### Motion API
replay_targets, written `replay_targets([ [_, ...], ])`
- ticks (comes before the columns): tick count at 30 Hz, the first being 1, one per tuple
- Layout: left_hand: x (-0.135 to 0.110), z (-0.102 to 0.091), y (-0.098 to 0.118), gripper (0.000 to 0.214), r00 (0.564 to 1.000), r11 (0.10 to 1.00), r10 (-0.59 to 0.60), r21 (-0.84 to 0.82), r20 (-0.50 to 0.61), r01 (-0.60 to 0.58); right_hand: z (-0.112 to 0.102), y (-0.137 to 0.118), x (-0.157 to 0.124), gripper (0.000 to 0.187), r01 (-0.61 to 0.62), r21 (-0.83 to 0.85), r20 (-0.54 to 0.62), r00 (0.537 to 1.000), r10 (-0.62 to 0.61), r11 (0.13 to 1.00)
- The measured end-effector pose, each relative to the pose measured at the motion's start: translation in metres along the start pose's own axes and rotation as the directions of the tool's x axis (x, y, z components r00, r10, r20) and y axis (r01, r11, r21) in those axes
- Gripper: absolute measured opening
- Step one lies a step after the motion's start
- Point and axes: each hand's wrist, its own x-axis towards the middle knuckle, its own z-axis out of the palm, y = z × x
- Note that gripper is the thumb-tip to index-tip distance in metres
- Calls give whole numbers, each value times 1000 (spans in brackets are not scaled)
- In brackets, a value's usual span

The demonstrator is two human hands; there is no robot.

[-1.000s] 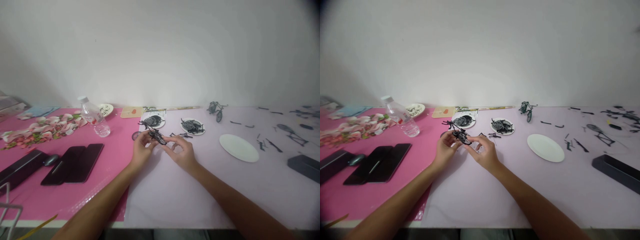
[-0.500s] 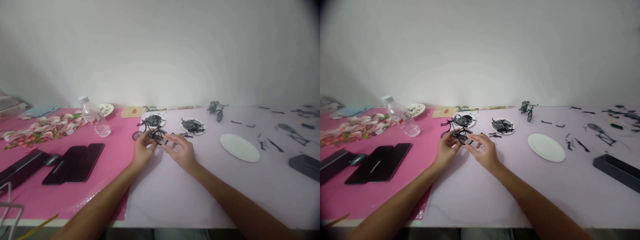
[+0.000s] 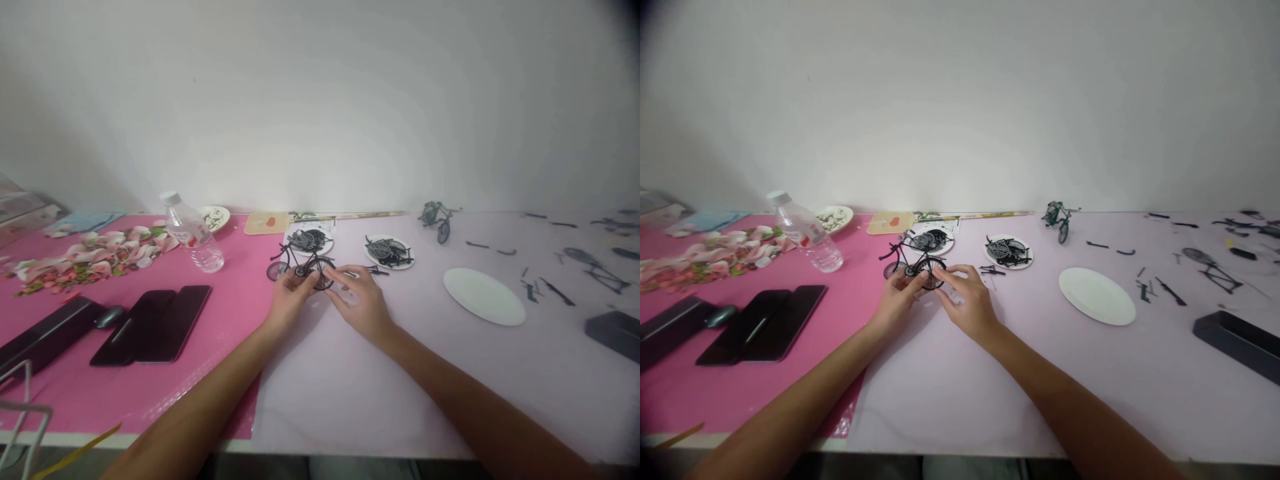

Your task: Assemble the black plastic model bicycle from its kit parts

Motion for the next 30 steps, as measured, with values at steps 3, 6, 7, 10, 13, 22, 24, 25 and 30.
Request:
replay_targets([
  [3, -1, 0, 1, 42, 1000, 1000, -27, 6, -6, 27, 0, 0, 0, 54, 11, 0, 0, 1000, -11, 1000],
  [6, 0, 0, 2, 45, 999, 999, -35, 29, 9, 35, 0, 1, 1, 56, 22, -25, 5, 1000, -22, 999],
  [7, 0, 0, 2, 44, 999, 999, -30, 37, 17, 29, 0, 1, 1, 56, 22, -31, 7, 1000, -22, 999],
  [10, 0, 0, 2, 40, 999, 999, -15, 53, 33, 13, 1, 1, 1, 56, 8, -28, 3, 1000, -8, 1000],
  [13, 0, 0, 2, 38, 999, 999, -25, 36, 37, 23, 1, 1, 0, 54, -8, -26, 0, 1000, 8, 1000],
  [22, 2, -4, 0, 44, 994, 997, -72, -16, 86, 74, 2, 4, -3, 51, 2, -56, 26, 1000, 0, 998],
  [24, 2, -4, 1, 45, 993, 997, -80, -12, 86, 81, 3, 5, -2, 50, 10, -75, 23, 1000, -9, 997],
  [25, 2, -4, 1, 45, 993, 996, -85, -10, 84, 86, 3, 5, -1, 49, 14, -83, 22, 1000, -13, 996],
  [30, 1, -2, 5, 43, 991, 994, -105, -21, 79, 107, 3, 5, -1, 50, 43, -75, 46, 998, -39, 996],
])
